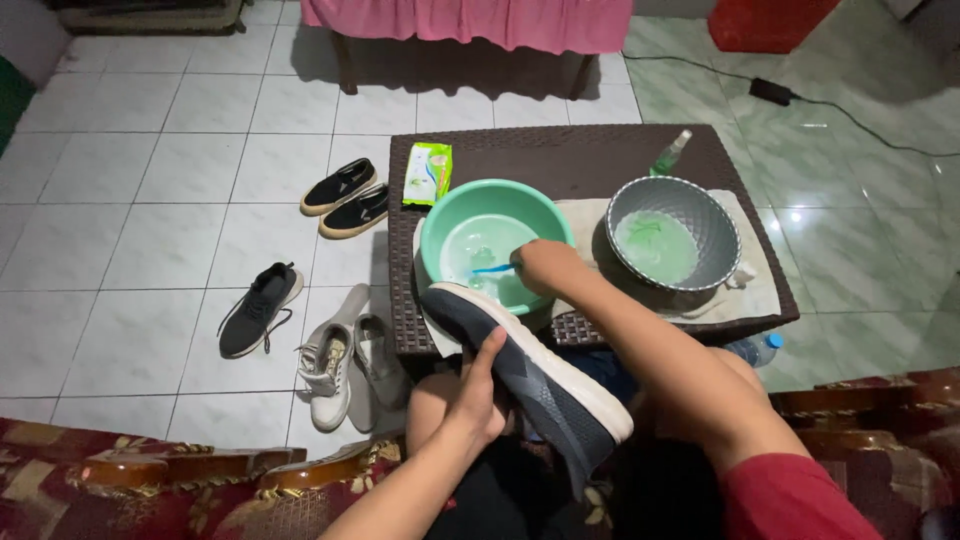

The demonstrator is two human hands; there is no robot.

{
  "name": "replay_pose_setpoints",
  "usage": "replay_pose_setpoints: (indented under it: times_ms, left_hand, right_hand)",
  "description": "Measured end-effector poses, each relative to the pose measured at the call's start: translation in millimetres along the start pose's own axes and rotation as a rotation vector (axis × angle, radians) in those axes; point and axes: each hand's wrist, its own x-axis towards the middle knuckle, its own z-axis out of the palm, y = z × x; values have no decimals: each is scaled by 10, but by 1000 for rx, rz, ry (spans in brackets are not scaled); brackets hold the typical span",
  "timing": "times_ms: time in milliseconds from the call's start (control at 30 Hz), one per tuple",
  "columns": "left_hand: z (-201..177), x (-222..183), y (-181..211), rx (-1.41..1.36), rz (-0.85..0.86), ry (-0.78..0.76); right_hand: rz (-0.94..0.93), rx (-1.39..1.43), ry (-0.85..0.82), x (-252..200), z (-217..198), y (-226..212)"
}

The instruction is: The person is cleaning a grey sneaker by scrubbing it with a toothbrush dipped in soapy water.

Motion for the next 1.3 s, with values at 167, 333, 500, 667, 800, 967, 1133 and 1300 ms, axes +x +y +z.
replay_pose_setpoints:
  times_ms: [167,333,500,667,800,967,1133,1300]
  left_hand:
    - [8,21,-23,-65,25,44]
    - [107,-106,83,-108,104,113]
    - [10,15,-29,74,267,208]
    - [123,-157,213,209,305,290]
    - [295,-363,353,216,257,360]
    - [94,-90,157,549,-5,481]
    - [70,-135,144,785,-77,404]
    - [-55,-5,43,927,32,363]
  right_hand:
    - [-11,271,85,-922,-884,-49]
    - [26,564,274,-1786,-1205,72]
    - [43,637,574,-2113,-456,376]
    - [40,648,529,-2328,-299,128]
    - [15,653,458,-2367,-245,-121]
    - [27,671,331,-2355,-197,-332]
    - [-29,708,323,-2435,-312,-435]
    - [-27,678,271,-2442,-363,-403]
